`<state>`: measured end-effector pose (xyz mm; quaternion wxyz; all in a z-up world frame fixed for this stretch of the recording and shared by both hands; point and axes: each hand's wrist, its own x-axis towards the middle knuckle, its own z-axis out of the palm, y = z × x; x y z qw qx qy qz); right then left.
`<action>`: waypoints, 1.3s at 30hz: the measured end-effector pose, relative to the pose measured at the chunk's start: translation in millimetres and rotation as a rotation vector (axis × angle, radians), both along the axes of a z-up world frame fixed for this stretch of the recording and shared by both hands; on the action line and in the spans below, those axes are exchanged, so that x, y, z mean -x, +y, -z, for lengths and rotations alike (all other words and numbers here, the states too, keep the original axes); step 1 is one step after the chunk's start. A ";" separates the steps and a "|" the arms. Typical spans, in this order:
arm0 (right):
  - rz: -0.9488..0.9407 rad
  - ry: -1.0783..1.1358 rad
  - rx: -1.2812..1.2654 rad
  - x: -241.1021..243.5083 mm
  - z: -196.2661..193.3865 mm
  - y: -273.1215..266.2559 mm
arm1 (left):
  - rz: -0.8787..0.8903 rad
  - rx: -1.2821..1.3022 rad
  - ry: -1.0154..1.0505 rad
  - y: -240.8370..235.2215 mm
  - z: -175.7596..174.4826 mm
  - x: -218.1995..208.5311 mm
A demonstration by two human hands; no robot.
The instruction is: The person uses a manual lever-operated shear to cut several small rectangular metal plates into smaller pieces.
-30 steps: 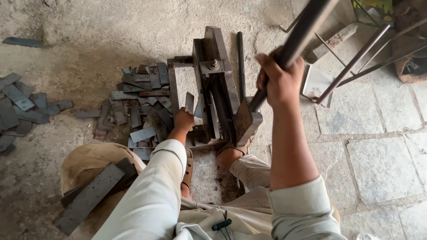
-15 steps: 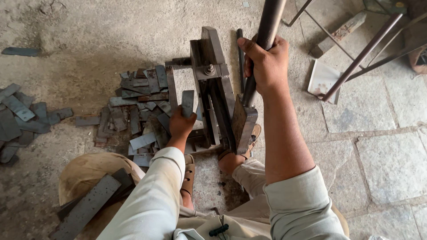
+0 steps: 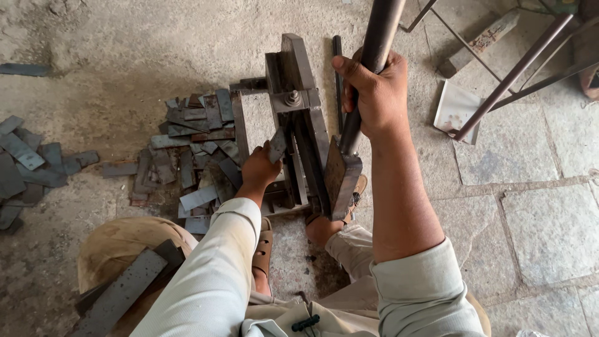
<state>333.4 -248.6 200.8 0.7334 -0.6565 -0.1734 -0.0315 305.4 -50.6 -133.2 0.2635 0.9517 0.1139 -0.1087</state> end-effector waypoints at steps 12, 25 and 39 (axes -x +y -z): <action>0.015 0.045 -0.013 1.3 6.1 -4.4 | -0.044 0.087 -0.071 -7.9 8.7 7.7; 0.256 -0.142 0.115 99.4 -10.8 -25.5 | -0.066 0.172 -0.053 -9.0 10.4 -2.7; 0.242 -0.129 -0.009 108.3 -6.4 -22.6 | -0.060 0.138 0.023 -14.4 -9.7 6.6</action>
